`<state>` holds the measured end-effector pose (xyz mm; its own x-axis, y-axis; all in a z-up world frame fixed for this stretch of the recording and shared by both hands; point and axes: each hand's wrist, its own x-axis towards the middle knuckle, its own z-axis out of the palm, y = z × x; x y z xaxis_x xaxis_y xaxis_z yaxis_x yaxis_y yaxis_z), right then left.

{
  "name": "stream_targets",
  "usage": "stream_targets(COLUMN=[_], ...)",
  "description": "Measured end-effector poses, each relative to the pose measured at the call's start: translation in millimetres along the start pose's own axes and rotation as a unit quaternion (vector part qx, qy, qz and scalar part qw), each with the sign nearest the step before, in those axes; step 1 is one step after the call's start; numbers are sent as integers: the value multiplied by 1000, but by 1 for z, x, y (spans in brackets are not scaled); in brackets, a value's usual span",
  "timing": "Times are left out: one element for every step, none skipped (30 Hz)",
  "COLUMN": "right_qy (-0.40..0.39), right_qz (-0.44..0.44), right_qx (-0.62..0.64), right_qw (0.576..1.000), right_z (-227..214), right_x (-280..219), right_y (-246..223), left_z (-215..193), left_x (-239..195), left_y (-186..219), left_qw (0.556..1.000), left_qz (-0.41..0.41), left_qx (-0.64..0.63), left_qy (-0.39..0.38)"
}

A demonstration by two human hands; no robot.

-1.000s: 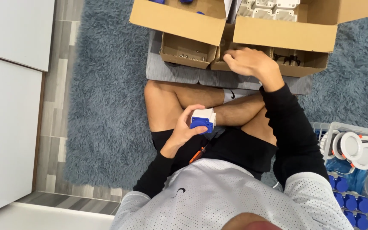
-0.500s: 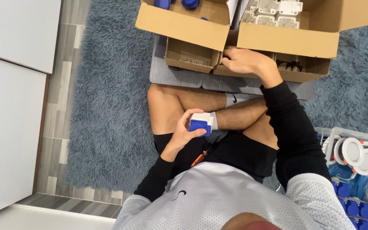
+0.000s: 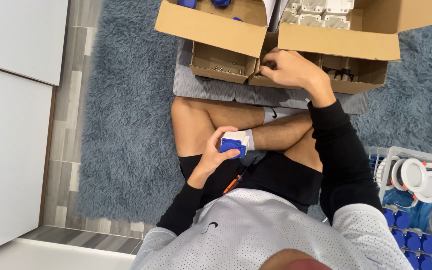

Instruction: A person sits on the floor and uses a screwdriver to work on a blue electrical box, tightening or loosening screws.

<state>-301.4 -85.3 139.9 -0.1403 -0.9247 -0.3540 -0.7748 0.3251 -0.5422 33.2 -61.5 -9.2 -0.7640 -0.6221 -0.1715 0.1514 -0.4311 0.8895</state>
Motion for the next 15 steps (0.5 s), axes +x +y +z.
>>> stream_targets(right_qy=[12,12,0,-11,-10,-35,-60,-60,-69,-77,-78,-56,-34,-33,10], right_qz=[-1,-2,-6,-10,-11,10,31,30,34,38,38,24,10,9,-32], right_qx=[9,9,2,-4,-4,-5,-5,-5,-9,-12,-11,-3,3,3,16], right_qw=[1000,1000,1000,1000,1000,999,998,998,997,996,996,998,999,999,999], right_z=[0,1,3,5,6,7,8,6,4,2,1,0,-1,-3,-3], right_x=[-3,0,2,4,4,5,4,2,0,-3,-5,-7,-9,-13,-17], right_y=[0,2,5,8,8,9,9,6,3,0,-2,-3,-4,-2,0], left_z=[-1,0,1,2,3,4,6,6,5,5,5,5,4,3,2], left_x=[0,1,1,2,2,2,1,0,0,0,0,-1,0,1,0], left_y=[-1,-1,-2,-2,-1,0,1,1,0,0,-1,-1,-2,-3,-4], left_qw=[1000,1000,1000,1000,1000,1000,1000,1000,1000,1000,1000,1000,1000,1000,1000], left_qz=[3,3,3,4,5,8,11,11,11,11,11,11,13,14,16], left_qx=[-2,-2,0,1,2,-2,-7,-7,-9,-11,-11,-10,-9,-8,-1], left_qy=[-1,-1,-1,-1,-1,-1,0,0,1,2,2,3,3,3,4])
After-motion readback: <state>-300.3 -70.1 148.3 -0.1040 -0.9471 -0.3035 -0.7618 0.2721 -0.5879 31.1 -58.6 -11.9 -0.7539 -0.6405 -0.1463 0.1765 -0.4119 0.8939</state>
